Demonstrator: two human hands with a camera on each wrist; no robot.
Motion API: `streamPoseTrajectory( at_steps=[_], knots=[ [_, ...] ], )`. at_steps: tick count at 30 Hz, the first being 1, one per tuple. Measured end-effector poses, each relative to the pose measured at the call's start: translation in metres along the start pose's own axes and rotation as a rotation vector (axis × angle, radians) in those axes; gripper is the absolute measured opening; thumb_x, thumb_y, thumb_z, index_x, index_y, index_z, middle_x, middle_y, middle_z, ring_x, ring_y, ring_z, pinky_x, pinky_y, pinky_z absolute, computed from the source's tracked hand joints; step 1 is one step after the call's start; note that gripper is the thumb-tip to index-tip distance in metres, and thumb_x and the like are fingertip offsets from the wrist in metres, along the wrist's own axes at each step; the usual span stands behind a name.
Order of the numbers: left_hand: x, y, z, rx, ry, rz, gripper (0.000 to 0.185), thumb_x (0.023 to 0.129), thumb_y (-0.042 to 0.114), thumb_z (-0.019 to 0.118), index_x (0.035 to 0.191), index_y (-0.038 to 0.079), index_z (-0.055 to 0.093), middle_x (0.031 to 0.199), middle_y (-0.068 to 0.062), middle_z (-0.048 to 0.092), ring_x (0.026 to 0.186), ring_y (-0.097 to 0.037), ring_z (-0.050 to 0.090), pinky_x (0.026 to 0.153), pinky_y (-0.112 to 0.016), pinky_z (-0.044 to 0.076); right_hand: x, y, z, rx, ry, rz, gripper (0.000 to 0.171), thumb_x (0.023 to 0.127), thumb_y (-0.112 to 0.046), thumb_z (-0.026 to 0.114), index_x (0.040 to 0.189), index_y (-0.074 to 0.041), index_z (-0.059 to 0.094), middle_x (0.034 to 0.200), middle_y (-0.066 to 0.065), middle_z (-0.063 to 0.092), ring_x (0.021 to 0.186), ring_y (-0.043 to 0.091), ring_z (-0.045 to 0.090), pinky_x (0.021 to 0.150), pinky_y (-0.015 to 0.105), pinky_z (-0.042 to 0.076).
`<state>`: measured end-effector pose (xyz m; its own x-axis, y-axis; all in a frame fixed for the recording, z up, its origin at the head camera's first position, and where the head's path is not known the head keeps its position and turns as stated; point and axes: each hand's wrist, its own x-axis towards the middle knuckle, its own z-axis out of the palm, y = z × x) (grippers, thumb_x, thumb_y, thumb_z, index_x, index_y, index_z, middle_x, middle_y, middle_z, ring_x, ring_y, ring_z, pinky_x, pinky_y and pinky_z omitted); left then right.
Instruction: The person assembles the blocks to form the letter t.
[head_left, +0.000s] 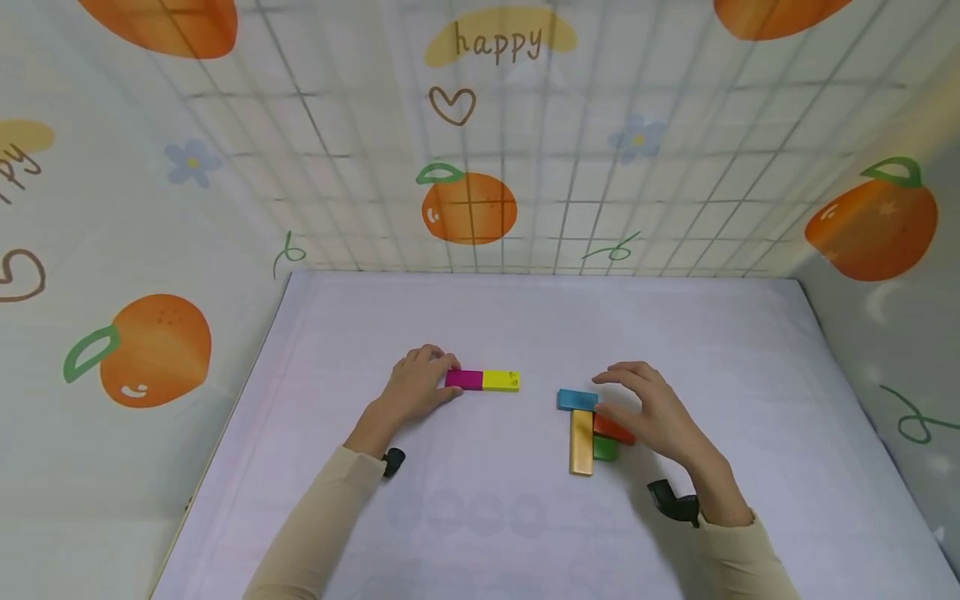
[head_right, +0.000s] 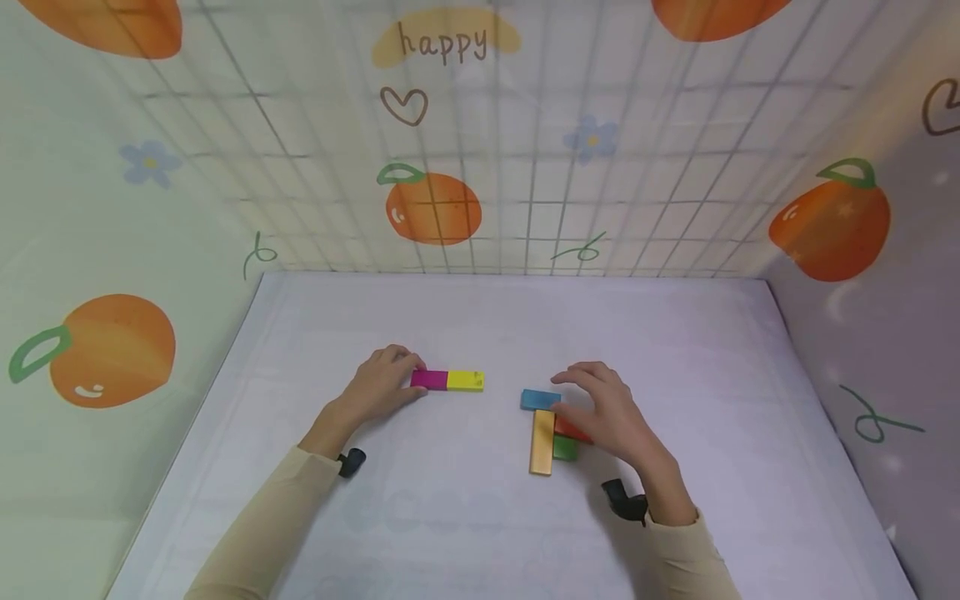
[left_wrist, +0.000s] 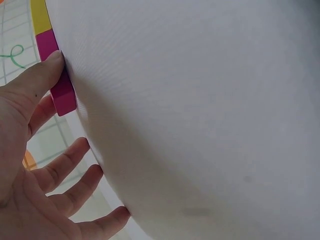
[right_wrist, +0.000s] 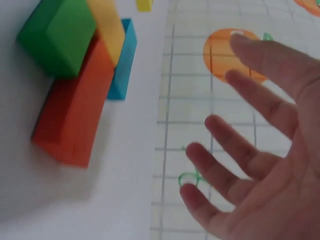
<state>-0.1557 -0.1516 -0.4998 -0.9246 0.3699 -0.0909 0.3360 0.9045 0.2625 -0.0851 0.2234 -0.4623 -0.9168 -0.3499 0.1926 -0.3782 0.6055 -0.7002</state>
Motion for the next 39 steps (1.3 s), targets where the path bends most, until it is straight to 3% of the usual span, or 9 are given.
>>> streamPoseTrajectory(
  at_steps=[4,8,11,16,20,28,39],
  knots=[
    [-0.002,0.001,-0.001,-0.009,-0.008,-0.014,0.035,0.08,0.044,0.068,0.11,0.03,0.057,0.124,-0.004,0.044,0.116,-0.026,0.036,0.096,-0.051,0.031,-0.003,0.01,-0.008,0.065,-0.094,-0.031,0.036,0.085,-0.024,0.068,0.119,-0.026,0.058,0.123,-0.003,0.047,0.115,0.017,0.041,0.089,0.048,0.039],
    [-0.001,0.0,0.0,0.001,-0.009,-0.02,0.035,0.08,0.045,0.068,0.11,0.031,0.057,0.124,-0.003,0.044,0.116,-0.025,0.036,0.097,-0.05,0.031,-0.002,0.024,-0.017,0.168,-0.243,-0.019,0.035,0.088,-0.021,0.063,0.123,-0.024,0.057,0.128,0.001,0.044,0.119,0.017,0.038,0.091,0.052,0.036],
    [0.0,-0.001,0.001,0.004,-0.012,-0.024,0.035,0.08,0.046,0.067,0.111,0.032,0.056,0.125,-0.003,0.043,0.116,-0.025,0.036,0.097,-0.051,0.031,0.0,0.036,-0.023,0.218,-0.346,-0.033,0.036,0.09,-0.01,0.06,0.123,-0.023,0.057,0.132,0.006,0.042,0.123,0.02,0.035,0.093,0.055,0.033],
    [0.001,-0.001,0.003,0.01,-0.011,-0.028,0.035,0.08,0.046,0.067,0.11,0.033,0.056,0.125,-0.003,0.043,0.117,-0.025,0.035,0.097,-0.051,0.031,0.007,0.055,-0.025,0.216,-0.477,-0.063,0.051,0.084,0.01,0.055,0.123,-0.023,0.057,0.138,0.01,0.037,0.129,0.028,0.029,0.095,0.057,0.03],
    [0.0,-0.001,0.004,0.009,-0.001,-0.026,0.035,0.08,0.046,0.068,0.11,0.032,0.056,0.124,-0.003,0.044,0.117,-0.026,0.036,0.096,-0.051,0.031,0.011,0.064,-0.025,0.199,-0.559,-0.049,0.053,0.081,0.01,0.057,0.122,-0.024,0.059,0.141,0.011,0.033,0.13,0.033,0.025,0.095,0.06,0.026],
    [-0.001,-0.001,0.003,0.01,0.011,-0.015,0.035,0.08,0.045,0.068,0.11,0.032,0.057,0.123,-0.003,0.044,0.116,-0.026,0.036,0.096,-0.051,0.031,0.015,0.064,-0.024,0.12,-0.633,-0.022,0.054,0.078,0.006,0.062,0.12,-0.028,0.061,0.138,0.01,0.034,0.124,0.032,0.025,0.089,0.056,0.032],
    [0.0,-0.002,0.002,-0.008,0.014,0.009,0.034,0.08,0.043,0.068,0.109,0.03,0.056,0.123,-0.005,0.044,0.116,-0.028,0.037,0.095,-0.054,0.031,0.012,0.061,-0.021,-0.026,-0.614,-0.062,0.068,0.075,0.014,0.059,0.125,-0.031,0.056,0.138,0.012,0.032,0.119,0.033,0.027,0.087,0.056,0.036]
  ],
)
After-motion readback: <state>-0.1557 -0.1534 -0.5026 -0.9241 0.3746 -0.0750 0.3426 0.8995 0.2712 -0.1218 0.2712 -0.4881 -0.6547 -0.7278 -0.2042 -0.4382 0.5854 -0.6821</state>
